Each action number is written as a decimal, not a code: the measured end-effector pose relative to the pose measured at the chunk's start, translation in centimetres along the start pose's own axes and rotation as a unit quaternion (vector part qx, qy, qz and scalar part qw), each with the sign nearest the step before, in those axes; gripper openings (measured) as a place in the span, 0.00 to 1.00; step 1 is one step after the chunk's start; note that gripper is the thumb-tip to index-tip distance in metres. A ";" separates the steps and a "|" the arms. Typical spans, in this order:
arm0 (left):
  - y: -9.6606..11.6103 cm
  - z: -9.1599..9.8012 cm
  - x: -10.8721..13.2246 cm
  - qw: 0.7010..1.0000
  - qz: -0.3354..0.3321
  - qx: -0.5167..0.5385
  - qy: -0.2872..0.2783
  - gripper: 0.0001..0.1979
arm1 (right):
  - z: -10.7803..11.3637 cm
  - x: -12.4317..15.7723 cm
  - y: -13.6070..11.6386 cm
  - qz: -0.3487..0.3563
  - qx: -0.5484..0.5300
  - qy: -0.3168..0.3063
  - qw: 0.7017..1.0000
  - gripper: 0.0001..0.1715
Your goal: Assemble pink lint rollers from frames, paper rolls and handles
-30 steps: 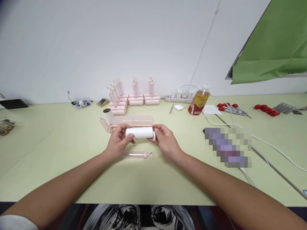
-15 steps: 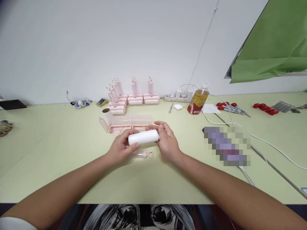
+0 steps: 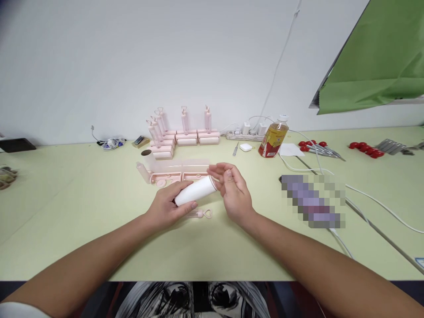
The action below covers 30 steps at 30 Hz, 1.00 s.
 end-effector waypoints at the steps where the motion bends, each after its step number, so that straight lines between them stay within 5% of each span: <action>1: -0.1 0.3 0.0 1.000 -0.001 0.004 0.011 0.23 | 0.4 -0.3 -0.3 0.026 0.023 0.002 0.999 0.17; 8: -0.6 1.4 -0.4 0.998 0.009 0.020 0.058 0.21 | 2.8 -1.1 -3.0 0.176 0.171 0.072 0.967 0.23; 13: -1.0 1.4 -0.4 0.998 0.014 0.010 0.055 0.22 | -1.4 0.4 -2.1 0.117 0.122 -0.191 0.967 0.22; 17: -1.7 2.2 -0.5 0.997 0.029 -0.006 0.076 0.32 | -0.6 -0.1 -1.7 0.133 0.142 -0.177 0.965 0.19; 19: -2.1 2.6 -0.6 0.995 0.032 0.018 0.091 0.36 | 0.1 -1.0 -0.9 0.153 0.238 -0.189 0.940 0.16; 25: -4.1 2.7 -1.3 0.978 0.083 0.168 0.094 0.32 | 0.4 -2.2 3.5 0.115 0.446 -0.354 0.814 0.22; 30: -4.9 2.5 -1.6 0.979 0.113 0.145 0.088 0.24 | 0.2 -2.2 4.1 0.097 0.491 -0.387 0.774 0.13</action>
Point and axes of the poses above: each hand's wrist, its own x-axis away from the middle knuckle, its own z-axis out of the back of the hand, y = z × x, the point moved 7 cm from there along -x, towards the middle knuckle, and after that the axes turned 15 degrees about z, right-handed, at the moved point
